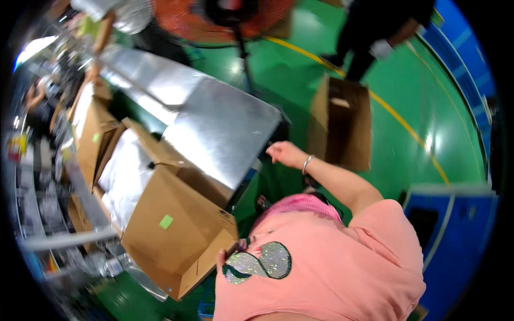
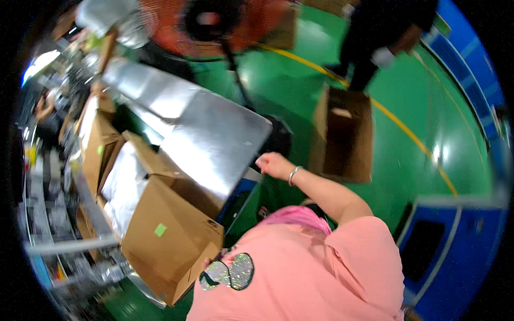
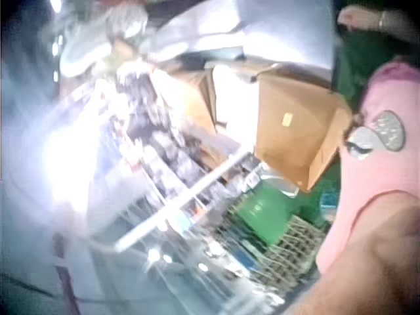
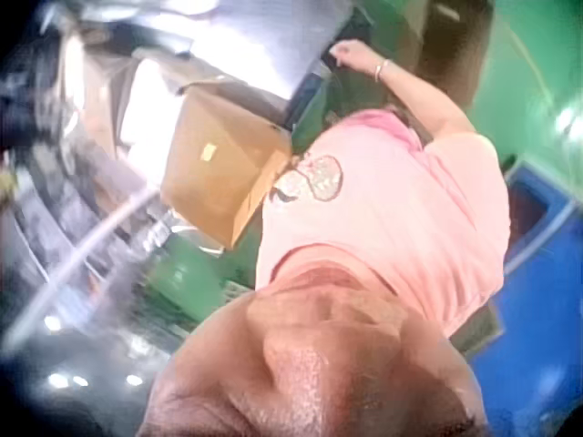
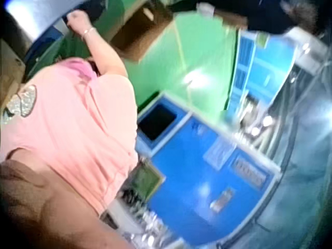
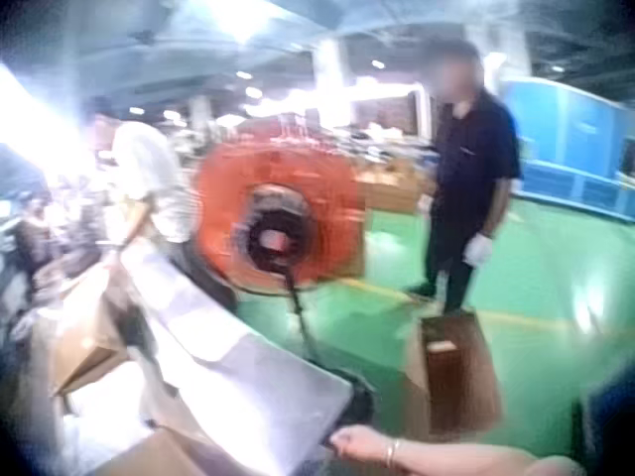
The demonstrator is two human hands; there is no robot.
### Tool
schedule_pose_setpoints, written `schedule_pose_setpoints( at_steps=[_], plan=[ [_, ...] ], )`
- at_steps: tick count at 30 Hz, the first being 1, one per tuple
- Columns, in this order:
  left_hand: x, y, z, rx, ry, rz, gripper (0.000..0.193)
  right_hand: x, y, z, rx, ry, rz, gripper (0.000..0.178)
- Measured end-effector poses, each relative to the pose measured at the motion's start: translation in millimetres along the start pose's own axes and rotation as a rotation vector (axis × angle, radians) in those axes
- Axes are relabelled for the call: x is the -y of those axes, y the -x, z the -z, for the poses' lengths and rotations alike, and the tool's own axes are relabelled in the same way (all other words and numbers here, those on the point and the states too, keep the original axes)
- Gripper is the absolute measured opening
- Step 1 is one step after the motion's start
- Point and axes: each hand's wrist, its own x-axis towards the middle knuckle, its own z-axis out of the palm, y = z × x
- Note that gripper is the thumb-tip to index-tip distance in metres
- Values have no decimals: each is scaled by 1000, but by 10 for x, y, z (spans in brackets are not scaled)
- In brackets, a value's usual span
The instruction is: The person packs shoes into boxes by taking boxes from a larger container, placing shoes inside, and then setting the packed boxes onto a conveyor belt.
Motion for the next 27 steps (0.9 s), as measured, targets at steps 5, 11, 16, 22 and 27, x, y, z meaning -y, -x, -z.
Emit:
schedule_pose_setpoints(
  at_steps=[5,11,16,22,27],
  plan=[
    [-368,181,-574,95,93,10,37,-1165,1001,998,-637,-316,-361,23],
    [-1064,-7,-1085,31,-73,-92,51,-2442,1192,1885,-802,-510,-748,25],
    [-1321,-258,-1908,-256,69,-237,59,-3635,639,2500,-872,-340,-666,41],
    [-1079,-1243,-2399,-268,-288,-389,90,-4011,-24,3423,-999,-241,-634,49],
    [-438,-1694,-2966,-271,-897,-521,62,-4447,-433,3853,-970,-354,-681,55]
  ],
)
